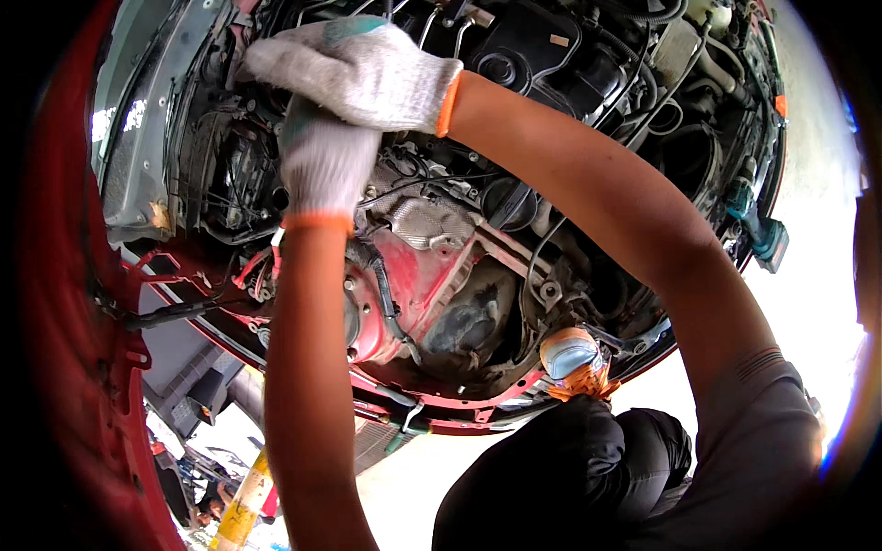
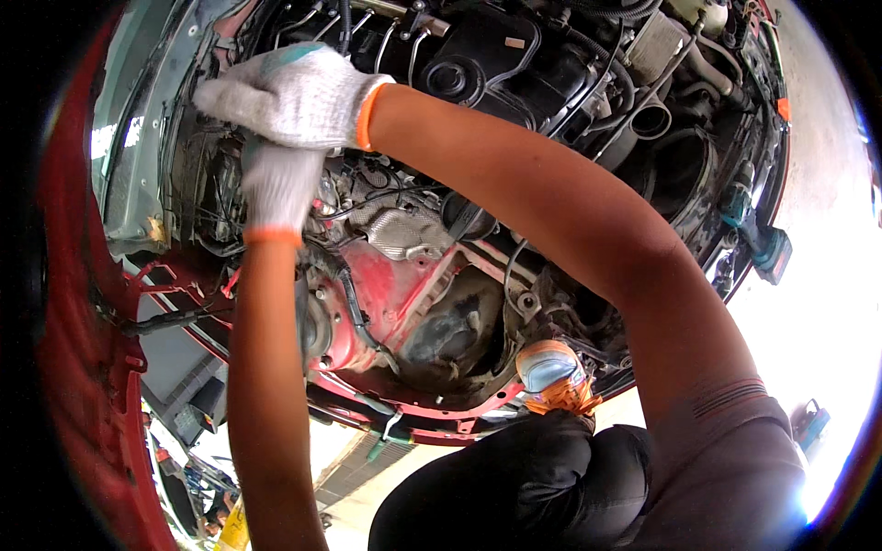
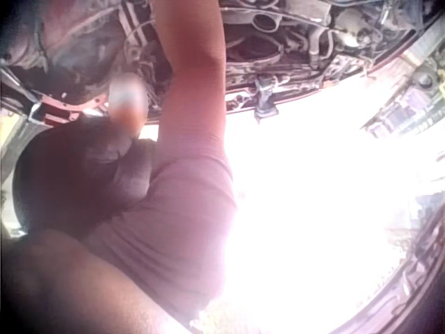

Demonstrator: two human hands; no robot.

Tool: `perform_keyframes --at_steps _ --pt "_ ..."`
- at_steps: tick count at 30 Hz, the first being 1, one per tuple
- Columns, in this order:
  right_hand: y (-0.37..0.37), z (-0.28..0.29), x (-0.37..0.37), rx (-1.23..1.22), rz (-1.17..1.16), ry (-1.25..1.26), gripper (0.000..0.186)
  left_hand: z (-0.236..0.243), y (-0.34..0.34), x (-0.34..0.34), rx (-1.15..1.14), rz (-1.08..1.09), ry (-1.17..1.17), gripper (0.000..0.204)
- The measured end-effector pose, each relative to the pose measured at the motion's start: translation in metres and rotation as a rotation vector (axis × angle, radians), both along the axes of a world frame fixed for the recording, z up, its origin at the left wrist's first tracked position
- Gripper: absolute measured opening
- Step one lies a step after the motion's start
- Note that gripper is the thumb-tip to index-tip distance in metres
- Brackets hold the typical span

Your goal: The person works on a car engine with the hood open, using a wrench to tighten bolts and adjusting various components. They reach into the engine bay to manipulate hoses and wires, occasionally stepping back to retrieve tools or parts from the ground.

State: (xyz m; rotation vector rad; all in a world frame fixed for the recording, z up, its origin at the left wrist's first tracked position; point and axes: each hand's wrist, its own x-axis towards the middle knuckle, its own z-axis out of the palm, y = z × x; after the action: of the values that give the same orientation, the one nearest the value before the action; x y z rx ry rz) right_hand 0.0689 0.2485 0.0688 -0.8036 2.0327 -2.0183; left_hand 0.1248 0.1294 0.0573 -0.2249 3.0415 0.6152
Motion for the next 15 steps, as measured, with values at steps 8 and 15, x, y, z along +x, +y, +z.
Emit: perform_keyframes --at_steps 8,15 --pt "0.034 -0.011 -0.057 0.216 -0.423 0.666 0.037 -0.004 0.009 -0.041 0.084 -0.030 0.008 0.036" --pt "-0.051 -0.018 -0.041 0.098 -0.530 0.315 0.030 -0.034 -0.046 -0.035 -0.835 -0.642 0.092 0.039"
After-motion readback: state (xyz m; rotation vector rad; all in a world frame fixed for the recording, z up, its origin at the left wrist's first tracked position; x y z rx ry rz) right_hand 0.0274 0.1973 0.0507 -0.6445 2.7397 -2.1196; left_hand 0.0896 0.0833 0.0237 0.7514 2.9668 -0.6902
